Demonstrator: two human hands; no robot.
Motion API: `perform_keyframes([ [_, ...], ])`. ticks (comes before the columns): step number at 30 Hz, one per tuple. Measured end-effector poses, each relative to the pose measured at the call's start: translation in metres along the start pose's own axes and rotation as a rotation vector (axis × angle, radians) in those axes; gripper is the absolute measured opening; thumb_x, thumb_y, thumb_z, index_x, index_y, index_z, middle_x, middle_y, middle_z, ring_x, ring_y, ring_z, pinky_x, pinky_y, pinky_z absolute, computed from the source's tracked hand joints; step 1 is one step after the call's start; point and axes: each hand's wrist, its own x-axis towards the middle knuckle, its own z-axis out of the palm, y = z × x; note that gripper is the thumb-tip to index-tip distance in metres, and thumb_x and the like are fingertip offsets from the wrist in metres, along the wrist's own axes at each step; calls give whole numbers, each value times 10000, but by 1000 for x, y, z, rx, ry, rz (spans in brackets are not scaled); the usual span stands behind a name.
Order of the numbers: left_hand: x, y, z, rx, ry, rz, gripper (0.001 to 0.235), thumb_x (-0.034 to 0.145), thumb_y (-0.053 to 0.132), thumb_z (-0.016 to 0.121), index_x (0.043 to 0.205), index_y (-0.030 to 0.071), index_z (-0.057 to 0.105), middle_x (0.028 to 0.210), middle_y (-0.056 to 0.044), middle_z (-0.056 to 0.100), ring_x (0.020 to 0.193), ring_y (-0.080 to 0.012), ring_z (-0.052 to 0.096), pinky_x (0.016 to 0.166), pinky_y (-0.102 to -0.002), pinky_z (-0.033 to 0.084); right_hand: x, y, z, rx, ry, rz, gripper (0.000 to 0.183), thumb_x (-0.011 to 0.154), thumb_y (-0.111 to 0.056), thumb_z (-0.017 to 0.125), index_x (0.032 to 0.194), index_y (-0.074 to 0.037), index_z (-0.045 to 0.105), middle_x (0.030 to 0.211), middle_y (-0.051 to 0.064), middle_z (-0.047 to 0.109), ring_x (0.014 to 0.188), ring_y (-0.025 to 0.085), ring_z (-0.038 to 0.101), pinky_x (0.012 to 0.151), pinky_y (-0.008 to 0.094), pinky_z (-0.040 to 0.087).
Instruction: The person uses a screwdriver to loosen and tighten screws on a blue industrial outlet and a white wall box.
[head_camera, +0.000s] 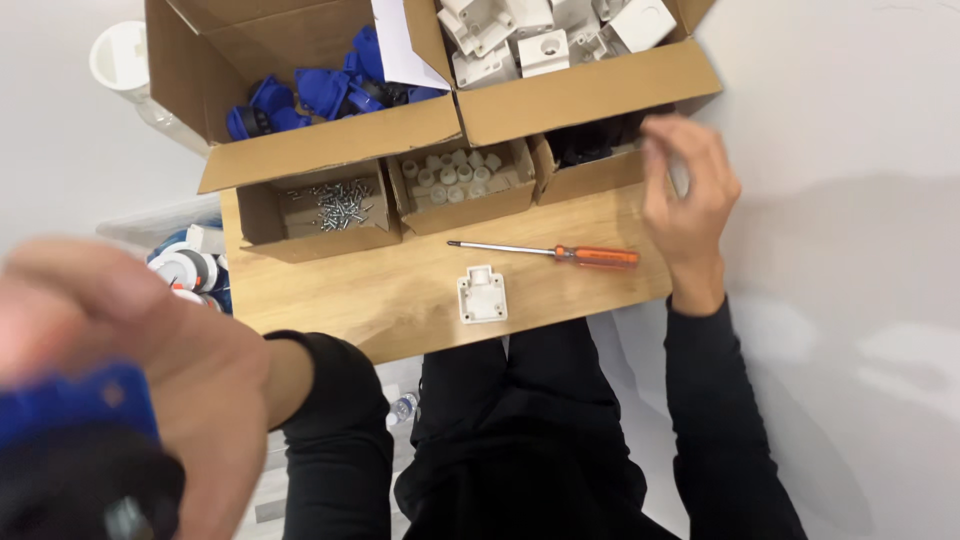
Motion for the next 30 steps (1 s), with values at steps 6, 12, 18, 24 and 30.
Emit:
perform_keyframes([
  [6,7,-9,-14,-133,-254,-341,873,431,223,856,1153,191,368,1238,124,447,1257,-118,484,464,-83,520,-30,-36,28,126,-370,-42,105,1045,-60,798,1134,-7,780,1135,139,778,1018,307,744,955,438,594],
  [12,44,-39,-1,-218,-249,-224,555,733,312,722,1180,174,422,1241,46,514,1168,-159,561,635,-171,578,-53,-40,51,15,-580,-75,205,1017,-235,851,1164,-106,789,1069,49,740,940,245,693,881,388,535],
  [18,64,-43,26,-273,-241,-93,313,1036,396,584,1207,157,476,1245,-32,580,1079,-198,639,806,-261,633,-75,-20,47,-72,-561,-115,117,1033,-249,829,1097,-151,823,973,5,691,878,235,647,843,380,485],
  [24,64,-32,76,-338,-164,-25,355,1225,488,525,1183,136,531,1187,-115,629,937,-245,680,865,-333,653,-33,-24,2,54,-477,4,241,1015,-103,854,1251,-97,806,1115,52,738,929,193,700,850,335,578],
  [30,67,-61,97,-479,-132,-169,380,1169,481,536,1133,105,576,1115,-154,663,824,-268,695,797,-356,655,45,-41,-20,136,-226,-132,217,1165,61,761,1358,-36,742,1154,224,716,901,304,678,809,375,553],
])
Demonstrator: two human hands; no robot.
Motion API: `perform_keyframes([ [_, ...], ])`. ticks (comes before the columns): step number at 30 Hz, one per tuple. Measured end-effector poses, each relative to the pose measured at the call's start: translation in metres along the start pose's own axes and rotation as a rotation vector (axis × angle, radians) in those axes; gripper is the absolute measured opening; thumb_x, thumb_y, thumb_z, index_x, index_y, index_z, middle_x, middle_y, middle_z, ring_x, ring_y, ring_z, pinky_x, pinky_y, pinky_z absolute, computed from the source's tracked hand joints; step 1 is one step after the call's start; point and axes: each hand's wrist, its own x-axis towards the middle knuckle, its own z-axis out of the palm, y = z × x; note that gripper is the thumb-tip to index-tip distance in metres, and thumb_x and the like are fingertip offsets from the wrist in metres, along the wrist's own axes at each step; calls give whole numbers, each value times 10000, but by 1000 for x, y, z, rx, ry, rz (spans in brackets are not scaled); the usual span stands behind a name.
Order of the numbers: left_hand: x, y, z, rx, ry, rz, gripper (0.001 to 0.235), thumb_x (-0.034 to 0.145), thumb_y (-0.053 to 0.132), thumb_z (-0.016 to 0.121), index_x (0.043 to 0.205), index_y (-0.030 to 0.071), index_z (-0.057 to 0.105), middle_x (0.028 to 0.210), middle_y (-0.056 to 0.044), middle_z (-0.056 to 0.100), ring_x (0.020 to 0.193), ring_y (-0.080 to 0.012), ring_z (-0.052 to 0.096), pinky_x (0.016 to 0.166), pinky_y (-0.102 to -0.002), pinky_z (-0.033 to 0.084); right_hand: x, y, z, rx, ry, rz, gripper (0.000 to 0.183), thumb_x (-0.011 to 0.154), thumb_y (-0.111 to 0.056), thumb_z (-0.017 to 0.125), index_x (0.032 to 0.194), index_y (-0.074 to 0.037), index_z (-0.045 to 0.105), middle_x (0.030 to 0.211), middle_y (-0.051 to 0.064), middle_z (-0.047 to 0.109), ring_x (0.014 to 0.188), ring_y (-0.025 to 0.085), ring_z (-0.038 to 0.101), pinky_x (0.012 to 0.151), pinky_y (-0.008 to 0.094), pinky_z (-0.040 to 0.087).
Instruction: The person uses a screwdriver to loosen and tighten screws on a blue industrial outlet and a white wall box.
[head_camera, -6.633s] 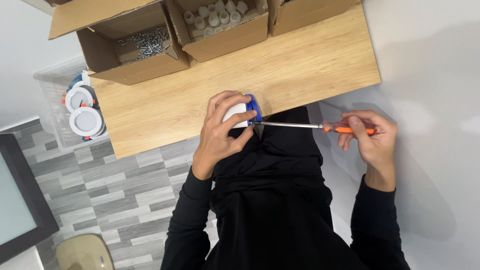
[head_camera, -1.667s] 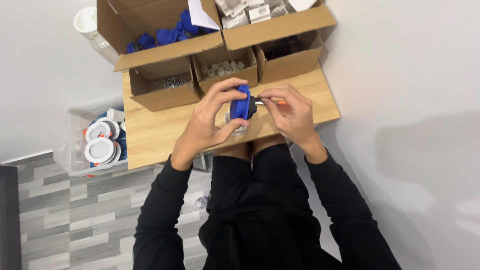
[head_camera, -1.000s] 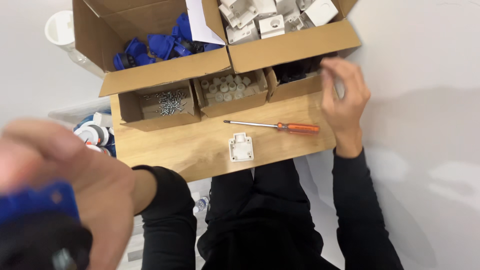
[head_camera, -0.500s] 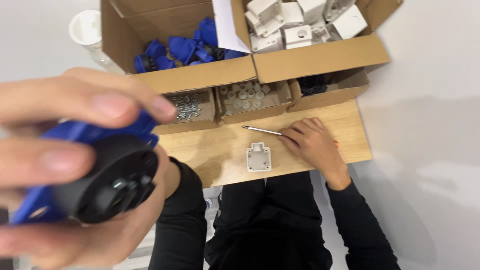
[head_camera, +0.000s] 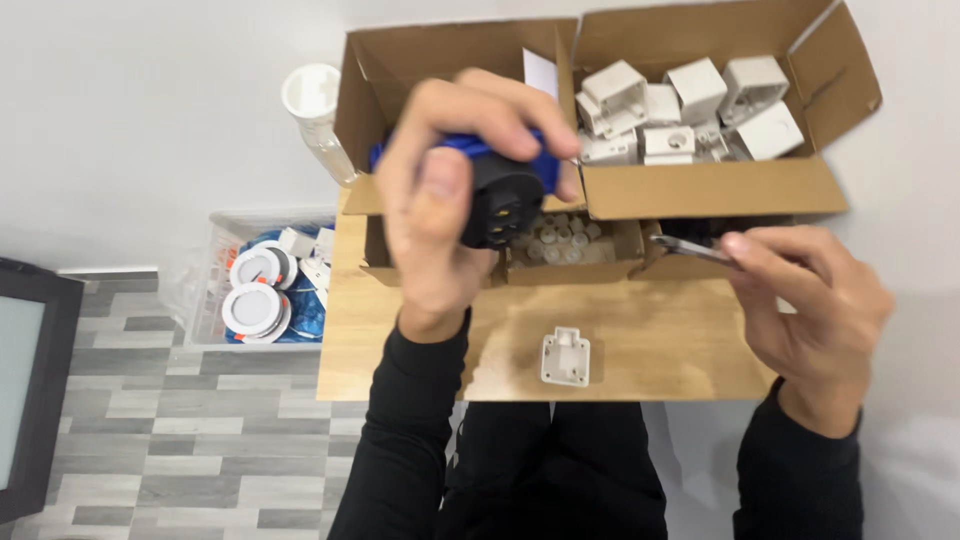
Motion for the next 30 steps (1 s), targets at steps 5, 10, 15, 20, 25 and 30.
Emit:
perform_keyframes([
  [5,2,-12,6,-78,22,-78,389,1175,429,512,1111,63,623,1091,-183,696,793,-277,723,744,-337,665,60,-8,-4,34,83,-240,289,1189,288,629,1306,44,732,942,222,758,745,349,581,685,452,461],
  [10,8,-17,6,8,21,-69,389,1191,407,444,1092,72,614,1065,-170,707,805,-273,701,754,-349,648,83,-5,-5,-111,10,-290,232,1159,171,762,1222,-25,869,760,108,506,629,266,375,576,393,314],
  [15,12,-20,4,89,7,-69,391,1197,415,414,1098,95,615,1062,-151,724,903,-255,700,846,-364,638,79,19,1,-185,-35,-326,441,1202,194,736,1401,-191,818,836,74,540,665,251,425,597,384,359],
  [20,14,-25,5,55,-7,-89,382,1199,400,421,1113,85,619,1082,-158,722,922,-248,692,811,-348,647,87,19,5,-183,-31,-356,379,1194,120,781,1381,-207,825,823,70,579,664,254,411,592,390,383],
  [25,17,-20,8,65,21,-175,419,1169,427,419,1058,66,600,1006,-171,693,884,-233,667,637,-317,655,88,17,0,-267,6,-382,358,1215,78,754,1367,-218,886,933,129,672,723,347,501,630,465,426],
  [30,18,-24,2,60,0,-183,461,1167,441,417,1026,45,606,954,-198,709,725,-236,662,581,-295,614,93,8,4,-342,46,-433,308,1205,41,849,1335,-231,914,943,136,695,743,349,626,607,442,490],
])
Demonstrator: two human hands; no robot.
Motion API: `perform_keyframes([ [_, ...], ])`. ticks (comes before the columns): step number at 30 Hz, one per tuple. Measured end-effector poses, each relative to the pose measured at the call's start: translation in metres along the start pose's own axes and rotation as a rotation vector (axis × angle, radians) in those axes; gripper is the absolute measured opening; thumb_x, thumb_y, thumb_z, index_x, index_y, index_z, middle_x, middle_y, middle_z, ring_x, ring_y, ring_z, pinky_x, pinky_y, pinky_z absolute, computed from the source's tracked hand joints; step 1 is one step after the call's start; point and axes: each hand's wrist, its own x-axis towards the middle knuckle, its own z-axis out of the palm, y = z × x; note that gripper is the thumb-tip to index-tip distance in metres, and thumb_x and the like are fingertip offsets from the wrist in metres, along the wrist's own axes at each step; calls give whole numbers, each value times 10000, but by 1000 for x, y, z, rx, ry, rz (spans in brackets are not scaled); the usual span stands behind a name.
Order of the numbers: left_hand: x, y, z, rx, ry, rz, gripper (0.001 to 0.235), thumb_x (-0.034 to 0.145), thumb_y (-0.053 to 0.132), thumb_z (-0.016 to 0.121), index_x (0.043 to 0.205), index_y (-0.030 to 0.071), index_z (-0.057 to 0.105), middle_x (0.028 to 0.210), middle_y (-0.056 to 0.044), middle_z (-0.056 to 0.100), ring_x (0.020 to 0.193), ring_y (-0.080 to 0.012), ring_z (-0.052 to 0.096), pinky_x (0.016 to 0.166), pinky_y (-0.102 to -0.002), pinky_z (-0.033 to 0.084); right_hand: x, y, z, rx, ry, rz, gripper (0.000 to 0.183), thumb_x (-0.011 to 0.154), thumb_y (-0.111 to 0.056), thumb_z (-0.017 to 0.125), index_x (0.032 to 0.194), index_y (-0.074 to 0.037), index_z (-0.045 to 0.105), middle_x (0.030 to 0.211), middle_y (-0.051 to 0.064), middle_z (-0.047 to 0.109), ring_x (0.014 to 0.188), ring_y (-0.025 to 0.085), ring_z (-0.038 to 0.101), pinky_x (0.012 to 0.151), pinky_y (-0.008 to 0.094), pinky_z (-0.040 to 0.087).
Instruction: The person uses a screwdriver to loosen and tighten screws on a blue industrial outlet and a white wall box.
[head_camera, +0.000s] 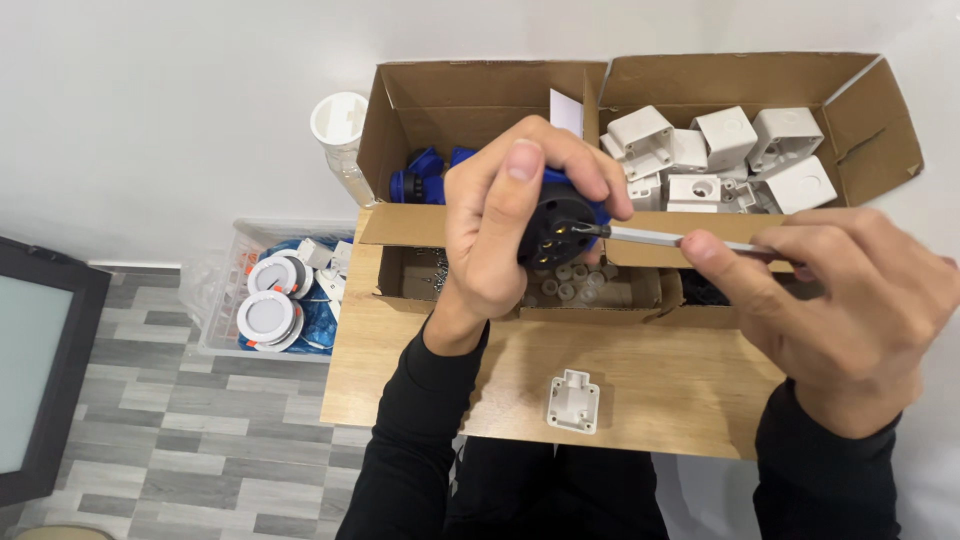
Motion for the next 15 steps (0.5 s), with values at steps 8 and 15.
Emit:
perform_keyframes([
  [8,3,-8,-10,138,110,109,513,1182,410,372,986,16,637,925,-230,735,615,-269,668,513,-289,584,-3,-16,23,251,-124,200,548,1188,252,714,1504,-194,749,823,55,505,684,233,424,627,366,353],
  [15,10,-17,-22,221,-10,204,560,1194,416,340,955,5,635,868,-226,719,532,-274,668,481,-302,536,14,-15,21,585,-215,341,380,1120,100,705,1468,-53,696,825,55,616,682,187,524,650,309,446],
])
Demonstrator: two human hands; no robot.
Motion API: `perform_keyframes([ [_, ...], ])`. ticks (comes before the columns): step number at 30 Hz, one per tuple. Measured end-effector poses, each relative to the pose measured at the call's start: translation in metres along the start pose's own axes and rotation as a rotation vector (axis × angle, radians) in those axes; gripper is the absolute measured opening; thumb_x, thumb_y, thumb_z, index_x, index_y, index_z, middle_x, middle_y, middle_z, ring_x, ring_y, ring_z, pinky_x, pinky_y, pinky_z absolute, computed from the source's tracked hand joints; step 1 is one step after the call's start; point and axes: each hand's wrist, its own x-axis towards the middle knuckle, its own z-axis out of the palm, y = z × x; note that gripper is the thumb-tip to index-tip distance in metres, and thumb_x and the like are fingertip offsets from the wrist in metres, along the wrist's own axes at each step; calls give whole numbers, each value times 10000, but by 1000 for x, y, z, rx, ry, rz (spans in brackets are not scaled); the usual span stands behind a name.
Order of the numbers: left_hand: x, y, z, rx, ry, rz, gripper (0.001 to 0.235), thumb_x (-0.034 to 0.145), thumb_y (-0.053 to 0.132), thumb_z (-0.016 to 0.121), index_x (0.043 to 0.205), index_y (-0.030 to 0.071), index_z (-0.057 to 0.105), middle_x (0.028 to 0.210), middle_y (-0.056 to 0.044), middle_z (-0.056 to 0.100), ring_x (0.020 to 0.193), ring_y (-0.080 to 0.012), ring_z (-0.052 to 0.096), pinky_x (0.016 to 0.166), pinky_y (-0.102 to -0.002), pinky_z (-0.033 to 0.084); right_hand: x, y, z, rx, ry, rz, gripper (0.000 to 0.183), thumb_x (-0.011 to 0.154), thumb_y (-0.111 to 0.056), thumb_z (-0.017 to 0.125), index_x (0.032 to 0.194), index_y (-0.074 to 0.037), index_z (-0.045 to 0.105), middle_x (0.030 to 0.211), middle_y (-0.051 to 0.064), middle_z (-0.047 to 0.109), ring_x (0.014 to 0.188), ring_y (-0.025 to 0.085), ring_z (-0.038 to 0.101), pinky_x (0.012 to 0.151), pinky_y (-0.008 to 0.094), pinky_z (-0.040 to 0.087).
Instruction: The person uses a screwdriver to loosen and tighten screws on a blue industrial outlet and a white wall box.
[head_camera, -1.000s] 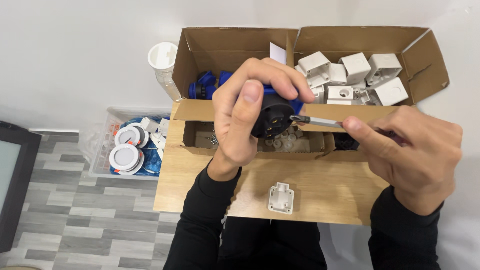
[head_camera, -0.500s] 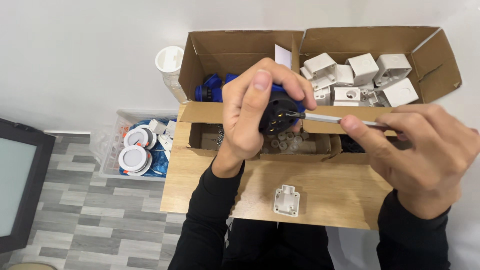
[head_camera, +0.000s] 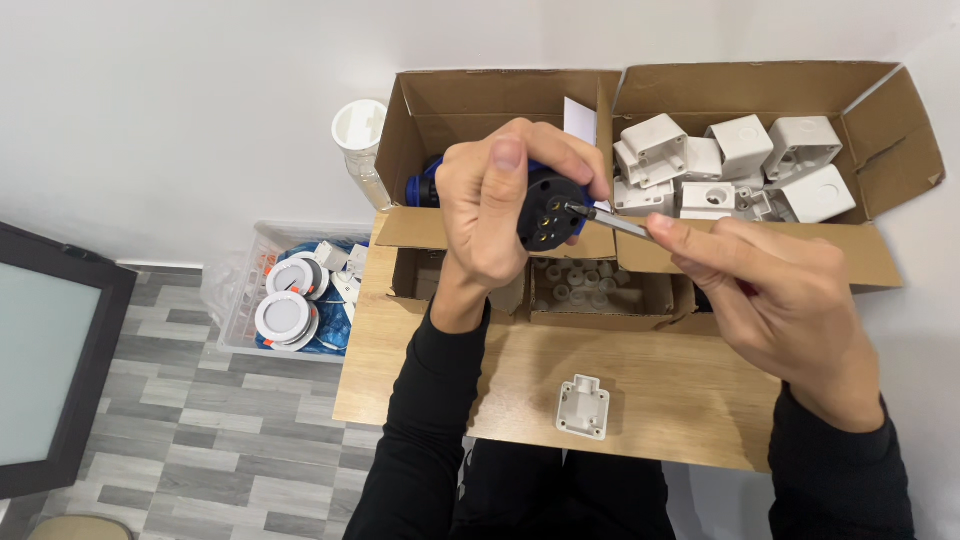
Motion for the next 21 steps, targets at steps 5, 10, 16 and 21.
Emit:
perform_keyframes([
  [5,0,-8,1,-117,-7,-51,516,1189,400,376,993,-9,622,962,-240,728,618,-309,686,508,-324,607,-13,10,-2,-427,19,-74,461,1214,44,805,1600,-190,710,764,16,413,648,214,344,610,371,354],
  [10,-3,-17,2,-39,89,81,504,1217,385,378,1061,-4,659,1053,-239,750,714,-303,792,584,-289,715,-31,41,1,-705,176,-189,469,1304,-100,939,1657,-304,708,739,-19,534,558,139,336,517,335,315],
  [16,-9,1,10,-63,204,62,536,1212,383,316,1020,-6,631,1039,-229,722,599,-346,703,553,-355,612,-32,31,-6,-606,171,-219,369,1264,-112,878,1572,-272,751,731,-3,497,569,155,339,517,347,333],
  [21,-10,3,15,1,198,107,550,1217,395,281,1011,50,656,963,-183,747,849,-282,741,723,-361,643,-24,8,1,-582,169,-235,551,1217,102,858,1559,-311,734,758,12,390,619,208,338,557,382,334],
])
